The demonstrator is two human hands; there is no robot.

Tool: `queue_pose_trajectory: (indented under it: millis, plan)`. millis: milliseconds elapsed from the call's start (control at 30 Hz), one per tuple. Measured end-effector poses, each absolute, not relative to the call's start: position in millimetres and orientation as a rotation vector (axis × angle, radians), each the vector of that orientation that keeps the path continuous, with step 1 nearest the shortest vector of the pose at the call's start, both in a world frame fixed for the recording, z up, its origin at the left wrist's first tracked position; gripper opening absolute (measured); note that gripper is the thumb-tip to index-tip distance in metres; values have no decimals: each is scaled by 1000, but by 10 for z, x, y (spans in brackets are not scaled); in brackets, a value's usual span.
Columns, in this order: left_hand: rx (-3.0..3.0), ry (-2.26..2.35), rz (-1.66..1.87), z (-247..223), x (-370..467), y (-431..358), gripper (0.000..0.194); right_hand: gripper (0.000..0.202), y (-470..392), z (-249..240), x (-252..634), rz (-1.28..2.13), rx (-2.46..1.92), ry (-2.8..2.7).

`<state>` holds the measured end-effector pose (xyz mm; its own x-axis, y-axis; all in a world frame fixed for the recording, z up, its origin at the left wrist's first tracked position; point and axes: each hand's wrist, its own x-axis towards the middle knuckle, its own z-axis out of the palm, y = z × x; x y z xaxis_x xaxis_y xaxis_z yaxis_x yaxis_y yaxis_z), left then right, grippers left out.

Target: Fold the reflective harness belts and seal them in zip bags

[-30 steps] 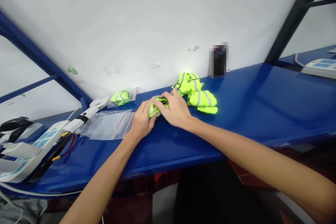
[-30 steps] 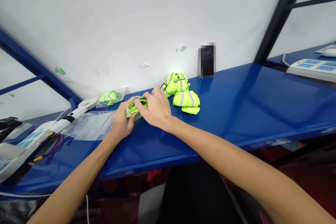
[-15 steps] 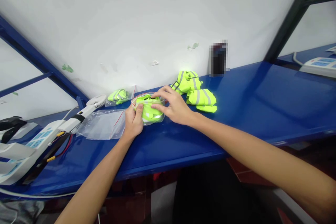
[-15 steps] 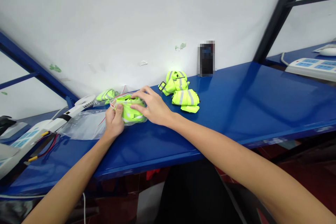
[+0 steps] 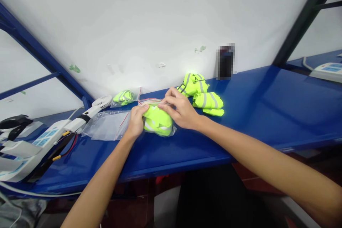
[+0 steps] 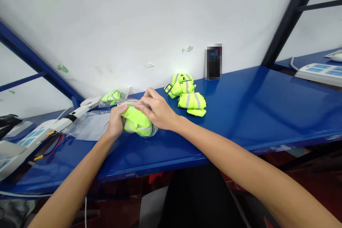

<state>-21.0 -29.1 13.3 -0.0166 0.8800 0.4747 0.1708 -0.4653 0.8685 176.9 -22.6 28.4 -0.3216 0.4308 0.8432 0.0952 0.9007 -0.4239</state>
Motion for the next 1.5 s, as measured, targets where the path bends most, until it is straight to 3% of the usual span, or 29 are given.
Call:
queue_pose_trajectory:
  millis: [433,533,667,733,867,1000,1333,1500]
  plan:
    - [1410,1046,1395,289,-129,-351,43,47,-207,375,1713,727,-545,-1799]
    - [1564,1120,1446,339,-161,-347,49,45,-191,386,1756,748,-550,-1872]
    - [1671,1265,1716,360,-180,-320,50,25,-199,396,1814,840,-555,-2037]
    - [1650,1335,1869,343,-177,-307,50,31,-203,378,1812,844,-557,-2096]
    - [1660,1399,1985,304,-179,-306,52,39,-188,350,1790,765,-483,-2129]
    - [1731,1396,2021,298,-188,-347,49,22,-174,376,1826,561,-408,-2219]
    - [1911,1234,1797,247,-84,-430,40,29,-110,197,1748,55,-496,-2232]
    - [1987,1220,1657,140,-185,-311,31,25,-38,55,1762,18,-582,-2244]
